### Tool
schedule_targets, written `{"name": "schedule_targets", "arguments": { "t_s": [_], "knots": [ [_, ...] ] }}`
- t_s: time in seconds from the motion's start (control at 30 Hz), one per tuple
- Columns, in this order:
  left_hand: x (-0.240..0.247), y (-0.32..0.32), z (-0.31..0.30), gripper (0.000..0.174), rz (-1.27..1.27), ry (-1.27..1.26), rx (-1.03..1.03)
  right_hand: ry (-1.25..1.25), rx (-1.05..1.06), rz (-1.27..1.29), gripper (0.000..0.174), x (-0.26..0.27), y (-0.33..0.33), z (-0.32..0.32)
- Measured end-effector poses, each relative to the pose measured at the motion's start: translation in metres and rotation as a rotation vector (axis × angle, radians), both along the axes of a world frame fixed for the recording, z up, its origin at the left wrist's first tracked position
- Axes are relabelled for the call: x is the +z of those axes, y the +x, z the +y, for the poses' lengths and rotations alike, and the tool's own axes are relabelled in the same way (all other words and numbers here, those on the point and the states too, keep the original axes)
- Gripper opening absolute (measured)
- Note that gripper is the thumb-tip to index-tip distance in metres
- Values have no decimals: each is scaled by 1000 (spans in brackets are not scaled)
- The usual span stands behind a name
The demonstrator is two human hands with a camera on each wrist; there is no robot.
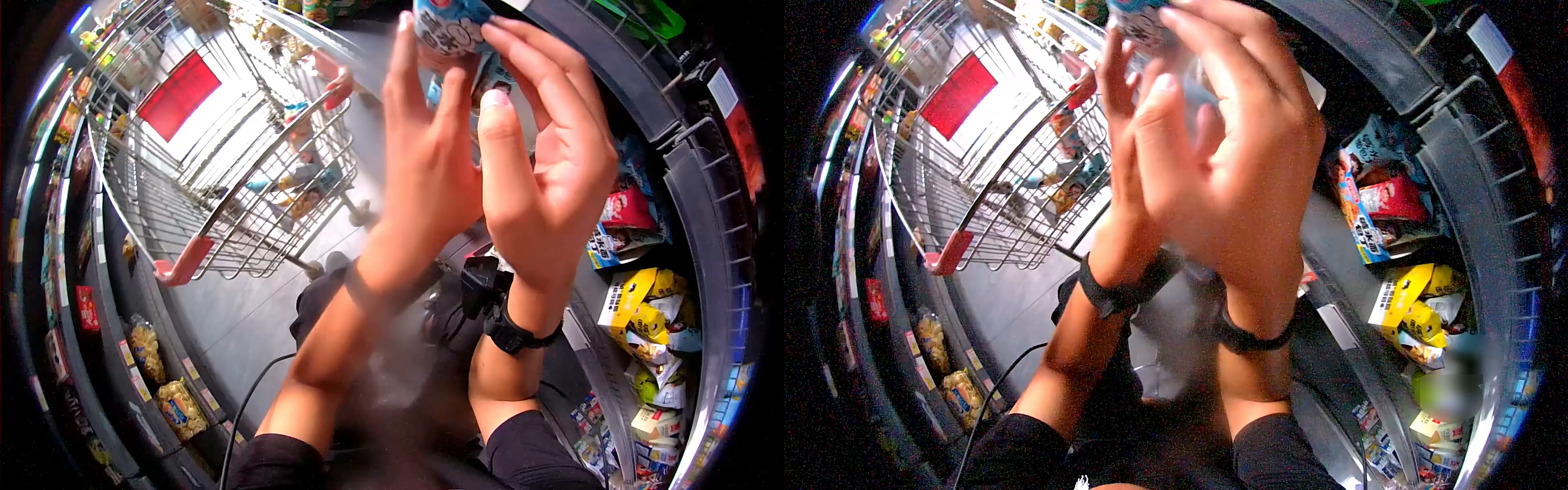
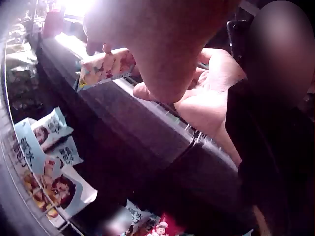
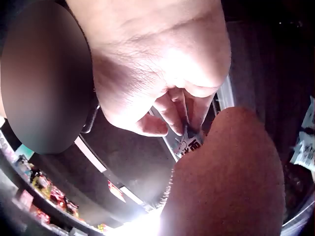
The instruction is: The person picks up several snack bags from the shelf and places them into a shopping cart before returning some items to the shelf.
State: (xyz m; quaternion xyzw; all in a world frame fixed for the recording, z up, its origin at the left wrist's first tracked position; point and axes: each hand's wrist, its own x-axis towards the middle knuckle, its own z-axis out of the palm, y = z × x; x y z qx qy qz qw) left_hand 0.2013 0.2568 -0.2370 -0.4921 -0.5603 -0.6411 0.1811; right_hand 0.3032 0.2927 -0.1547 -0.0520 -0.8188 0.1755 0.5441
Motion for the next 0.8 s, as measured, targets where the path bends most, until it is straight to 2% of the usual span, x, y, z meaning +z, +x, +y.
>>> {"name": "schedule_targets", "arguments": {
  "t_s": [0.07, 0.13, 0.2, 0.27, 0.37, 0.43, 0.47, 0.57, 0.8],
  "knots": [
    [-1, -20, -14, 48, 45, 46, 98, -17, 77, 43, 36, 3, -11, -15],
    [-13, -54, -28, 34, 136, 73, 283, -44, 154, 82, 37, 3, -24, -28],
    [30, -39, -60, 33, 178, 74, 402, -82, 229, 113, 39, 1, -39, -40],
    [40, -50, -80, 34, 244, 23, 486, -119, 294, 132, 41, -5, -56, -50],
    [30, -82, -97, 33, 222, -32, 492, -155, 329, 133, 44, -18, -84, -59],
    [29, -92, -111, 27, 184, -151, 498, -127, 253, 91, 44, -28, -99, -61],
    [28, -102, -117, 22, 261, -234, 543, -141, 230, 61, 44, -34, -105, -62],
    [34, -92, -122, 16, 52, -362, 436, -216, 192, -6, 42, -46, -114, -65],
    [38, -87, -119, 14, 143, -347, 470, -288, 251, -78, 35, -52, -111, -61]
  ]
}}
